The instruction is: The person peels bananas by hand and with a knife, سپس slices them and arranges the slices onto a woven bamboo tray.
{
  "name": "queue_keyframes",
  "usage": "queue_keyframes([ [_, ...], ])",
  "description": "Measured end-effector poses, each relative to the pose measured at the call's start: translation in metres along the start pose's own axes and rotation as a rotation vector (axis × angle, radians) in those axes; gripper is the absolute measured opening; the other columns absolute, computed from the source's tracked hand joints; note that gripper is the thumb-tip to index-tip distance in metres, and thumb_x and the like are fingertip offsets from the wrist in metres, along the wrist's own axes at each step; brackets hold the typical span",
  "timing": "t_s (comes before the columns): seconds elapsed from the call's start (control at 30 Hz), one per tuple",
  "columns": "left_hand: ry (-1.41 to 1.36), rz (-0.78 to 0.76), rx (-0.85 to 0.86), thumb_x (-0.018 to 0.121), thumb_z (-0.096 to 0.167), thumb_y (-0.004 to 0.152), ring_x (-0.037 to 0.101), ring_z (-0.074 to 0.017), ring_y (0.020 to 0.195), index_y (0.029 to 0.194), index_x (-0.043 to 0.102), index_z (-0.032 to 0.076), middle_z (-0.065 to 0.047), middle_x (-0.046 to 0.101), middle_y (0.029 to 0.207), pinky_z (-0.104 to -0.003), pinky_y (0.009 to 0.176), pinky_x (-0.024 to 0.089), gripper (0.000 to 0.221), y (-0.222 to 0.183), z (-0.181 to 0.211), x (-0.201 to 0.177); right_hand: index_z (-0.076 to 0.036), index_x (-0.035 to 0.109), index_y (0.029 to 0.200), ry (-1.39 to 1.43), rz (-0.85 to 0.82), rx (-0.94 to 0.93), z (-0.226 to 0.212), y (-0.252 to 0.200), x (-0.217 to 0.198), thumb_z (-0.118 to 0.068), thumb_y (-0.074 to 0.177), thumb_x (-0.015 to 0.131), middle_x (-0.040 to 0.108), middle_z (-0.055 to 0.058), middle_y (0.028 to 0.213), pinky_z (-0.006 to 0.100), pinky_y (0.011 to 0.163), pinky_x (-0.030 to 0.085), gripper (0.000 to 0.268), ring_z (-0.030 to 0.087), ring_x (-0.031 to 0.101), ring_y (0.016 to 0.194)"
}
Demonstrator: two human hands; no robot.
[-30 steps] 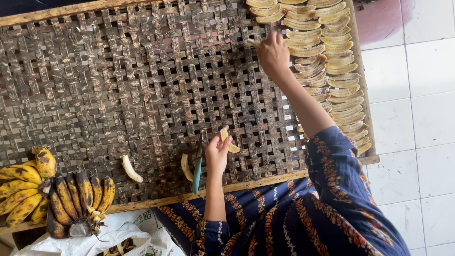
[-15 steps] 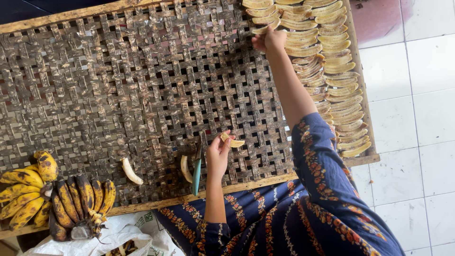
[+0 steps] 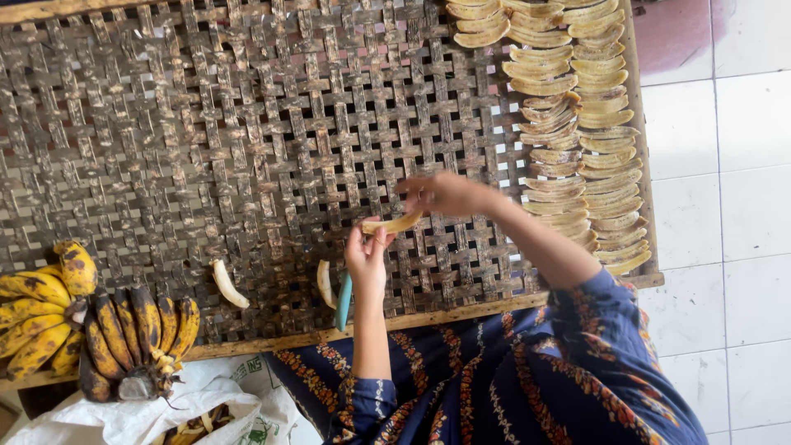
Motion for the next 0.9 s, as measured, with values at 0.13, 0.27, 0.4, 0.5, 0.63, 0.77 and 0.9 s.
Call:
queue_keyframes([
  [0.13, 0.031, 0.027, -0.021, 0.063, 0.014, 0.102, 0.072, -0.0254, 0.107, 0.129, 0.059, -0.004, -0.018, 0.069, 0.118, -0.037, 0.096, 0.062, 0.033, 0.000, 0.011, 0.002, -0.001, 0.064, 0.120, 0.308, -0.025, 0.385, 0.000, -0.017, 0.030, -0.018, 0.104, 0.056, 0.070, 0.012, 0.080, 0.026, 0.053, 0.055, 0.025, 0.013, 0.063, 0.061],
  [0.27, 0.365, 0.144, 0.091, 0.061, 0.015, 0.102, 0.069, -0.0248, 0.111, 0.137, 0.057, 0.004, -0.013, 0.069, 0.124, -0.037, 0.095, 0.061, 0.038, -0.003, 0.046, -0.013, -0.001, 0.065, 0.116, 0.541, 0.324, 0.530, 0.048, -0.015, -0.018, -0.017, 0.102, 0.054, 0.064, 0.003, 0.077, 0.021, 0.046, 0.047, 0.023, 0.008, 0.052, 0.054],
  [0.4, 1.049, 0.548, 0.250, 0.071, 0.015, 0.100, 0.051, -0.0308, 0.134, 0.138, 0.060, 0.013, -0.012, 0.060, 0.142, -0.050, 0.109, 0.048, 0.040, -0.004, 0.086, -0.108, 0.002, 0.070, 0.105, 0.768, 0.830, 0.608, 0.149, -0.012, -0.105, -0.017, 0.106, 0.057, 0.059, 0.003, 0.070, 0.021, 0.044, 0.040, 0.023, 0.008, 0.045, 0.051],
  [0.5, 1.177, 0.877, -0.022, 0.078, 0.022, 0.087, 0.033, -0.0436, 0.138, 0.142, 0.055, 0.018, -0.024, 0.033, 0.155, -0.057, 0.099, 0.045, 0.059, -0.016, 0.083, -0.207, 0.000, 0.070, 0.099, 0.962, 1.126, 0.570, 0.224, -0.020, -0.145, -0.009, 0.099, 0.063, 0.055, -0.001, 0.064, 0.022, 0.040, 0.039, 0.012, 0.007, 0.047, 0.048],
  [0.63, 1.379, 0.904, 0.046, 0.083, 0.026, 0.089, 0.038, -0.0484, 0.130, 0.148, 0.051, 0.010, -0.024, 0.040, 0.147, -0.066, 0.100, 0.035, 0.069, -0.020, 0.071, -0.265, 0.006, 0.065, 0.093, 1.007, 1.348, 0.579, 0.280, -0.020, -0.158, -0.002, 0.096, 0.064, 0.056, 0.004, 0.064, 0.027, 0.040, 0.042, 0.009, 0.011, 0.050, 0.046],
  [0.77, 1.332, 0.913, -0.027, 0.080, 0.024, 0.094, 0.046, -0.0431, 0.125, 0.137, 0.060, 0.011, -0.019, 0.049, 0.140, -0.065, 0.103, 0.036, 0.050, -0.024, 0.059, -0.287, 0.007, 0.056, 0.108, 1.200, 1.586, 0.445, 0.285, -0.023, -0.145, 0.005, 0.093, 0.053, 0.063, 0.013, 0.075, 0.032, 0.048, 0.054, 0.015, 0.018, 0.061, 0.054],
  [0.9, 1.308, 0.902, -0.037, 0.076, 0.022, 0.095, 0.054, -0.0367, 0.121, 0.122, 0.066, 0.012, -0.012, 0.063, 0.124, -0.059, 0.103, 0.040, 0.031, -0.018, 0.066, -0.280, 0.001, 0.043, 0.120, 1.318, 1.591, 0.261, 0.231, -0.012, -0.133, 0.007, 0.091, 0.049, 0.062, 0.014, 0.084, 0.040, 0.057, 0.063, 0.030, 0.025, 0.068, 0.063],
])
Point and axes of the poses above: each hand's wrist, its own y-axis towards the middle knuckle, its own x-axis out of the palm, z = x × y, the point moved 7 cm from there along y, towards the middle knuckle
